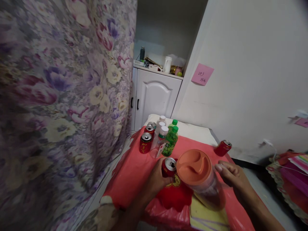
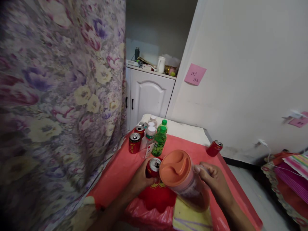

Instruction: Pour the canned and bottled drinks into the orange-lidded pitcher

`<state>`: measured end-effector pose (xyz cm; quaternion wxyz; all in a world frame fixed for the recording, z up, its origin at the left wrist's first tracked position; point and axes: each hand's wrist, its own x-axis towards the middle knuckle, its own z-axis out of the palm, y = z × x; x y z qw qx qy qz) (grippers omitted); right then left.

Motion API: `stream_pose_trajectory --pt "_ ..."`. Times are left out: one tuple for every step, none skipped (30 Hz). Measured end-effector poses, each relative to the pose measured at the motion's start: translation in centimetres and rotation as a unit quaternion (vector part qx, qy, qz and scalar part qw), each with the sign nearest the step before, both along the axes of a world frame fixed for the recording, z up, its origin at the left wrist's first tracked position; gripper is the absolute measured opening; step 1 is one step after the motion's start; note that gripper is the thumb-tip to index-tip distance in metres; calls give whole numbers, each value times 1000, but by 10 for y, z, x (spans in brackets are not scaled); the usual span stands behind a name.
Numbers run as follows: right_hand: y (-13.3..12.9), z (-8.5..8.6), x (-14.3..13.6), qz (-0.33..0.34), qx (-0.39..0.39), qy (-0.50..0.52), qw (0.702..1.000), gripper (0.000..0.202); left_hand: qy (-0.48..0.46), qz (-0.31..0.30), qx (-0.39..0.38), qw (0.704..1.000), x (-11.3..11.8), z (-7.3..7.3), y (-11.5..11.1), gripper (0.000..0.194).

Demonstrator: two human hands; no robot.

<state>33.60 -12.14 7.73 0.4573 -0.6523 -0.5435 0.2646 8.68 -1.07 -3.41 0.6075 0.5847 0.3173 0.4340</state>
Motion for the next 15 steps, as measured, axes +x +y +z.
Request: stream_pose_trajectory --pt "1 -1 1 0 1 2 1000 62 0 0 1 1000 0 0 0 70" --pt "1 -3 2 -1 2 4 1000 62 0 0 3 1000 0 0 0 70" --pt "2 -4 3 0 3 4 1000 62 0 0 4 1000 0 0 0 69" --pt "2 -5 4 0 5 4 1000 62 1 -1 5 1000 0 0 0 69" --pt "3 -7 5 0 6 4 1000 62 1 -1 5 1000 -1 1 0 68" --pt "3 -8 6 -1 8 5 1000 62 1 0 6 1000 -1 1 0 68" --pt "4 -8 6 0 9 5 1000 62 2 0 6 1000 -1 1 -1 68" --pt "4 -8 6 0 10 4 1000 62 2 1 6 1000 -1 1 -1 68" --pt "4 -8 6 0 12 1 1000 62 2 2 6 1000 -1 1 -1 68" --pt "4 -7 6 0 12 -3 1000 63 3 3 5 1000 -1 0 -1 68" --pt "3 -6 5 1 11 -8 1000 63 4 3 4 1000 -1 0 -1 68" --pt "3 -5 4 2 9 -12 1000 63 5 3 4 1000 -1 1 -1 68" --pt "2 -4 3 2 6 -13 1000 63 6 4 3 1000 -1 1 -1 67" --pt "2 -2 2 3 3 -12 1000 63 6 5 3 1000 -1 1 -1 67" --pt "1 -1 1 3 0 -10 1000 63 7 5 2 1000 -1 1 -1 67"
